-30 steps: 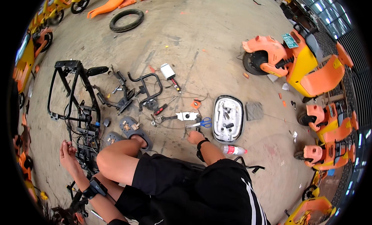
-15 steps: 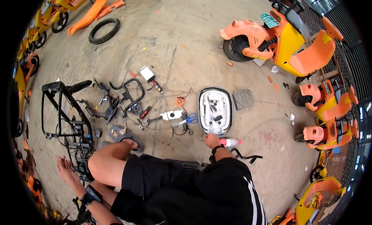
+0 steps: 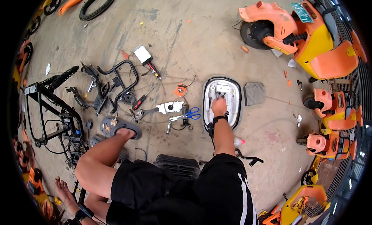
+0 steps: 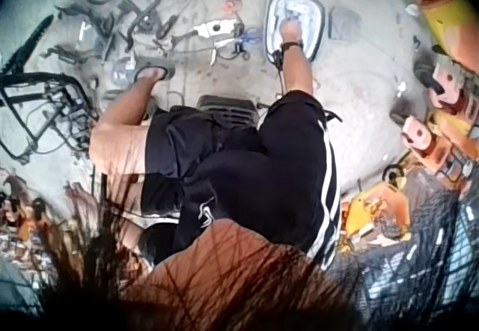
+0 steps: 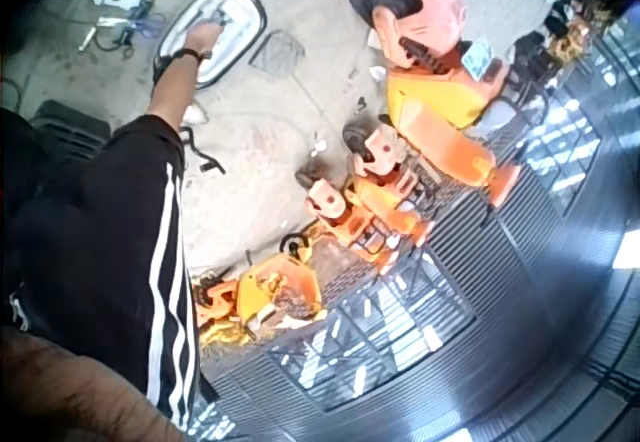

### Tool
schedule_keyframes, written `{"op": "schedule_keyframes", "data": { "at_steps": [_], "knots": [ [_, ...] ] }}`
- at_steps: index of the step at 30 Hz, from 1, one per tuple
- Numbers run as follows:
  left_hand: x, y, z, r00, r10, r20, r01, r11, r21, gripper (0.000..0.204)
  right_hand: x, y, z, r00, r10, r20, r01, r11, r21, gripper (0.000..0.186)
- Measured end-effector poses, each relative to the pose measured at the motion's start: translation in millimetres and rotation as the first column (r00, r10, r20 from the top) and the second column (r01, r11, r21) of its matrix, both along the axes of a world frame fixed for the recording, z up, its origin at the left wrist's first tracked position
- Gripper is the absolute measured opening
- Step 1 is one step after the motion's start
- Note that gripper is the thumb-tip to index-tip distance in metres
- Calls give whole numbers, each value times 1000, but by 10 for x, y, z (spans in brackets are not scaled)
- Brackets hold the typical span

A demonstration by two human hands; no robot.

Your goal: The person connects wires and manipulates small electronic components on a motorcycle frame by hand.

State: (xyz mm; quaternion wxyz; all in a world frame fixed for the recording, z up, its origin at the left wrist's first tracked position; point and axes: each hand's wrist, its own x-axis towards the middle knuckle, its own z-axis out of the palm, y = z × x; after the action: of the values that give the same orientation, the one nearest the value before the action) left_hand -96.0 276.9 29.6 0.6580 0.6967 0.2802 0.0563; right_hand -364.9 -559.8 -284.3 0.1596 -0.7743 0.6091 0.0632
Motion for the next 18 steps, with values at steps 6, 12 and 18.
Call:
{"op": "schedule_keyframes", "data": {
  "at_steps": [6, 12, 18],
  "knots": [
    [-16, 140, -5, 998, 54, -33, -53, 998, 42, 36, -32, -48, -122, 997, 56, -44, -54, 998, 42, 27],
    [56, 108, -43, 996, -92, -3, 92, 995, 26, 41, -359, 290, -125, 991, 82, 102, -74, 994, -81, 19],
    [1, 180, -143, 992, -120, 30, 120, 993, 0, 38, -834, 675, -99, 954, 214, 209, -208, 977, -50, 22]
  ]
}}
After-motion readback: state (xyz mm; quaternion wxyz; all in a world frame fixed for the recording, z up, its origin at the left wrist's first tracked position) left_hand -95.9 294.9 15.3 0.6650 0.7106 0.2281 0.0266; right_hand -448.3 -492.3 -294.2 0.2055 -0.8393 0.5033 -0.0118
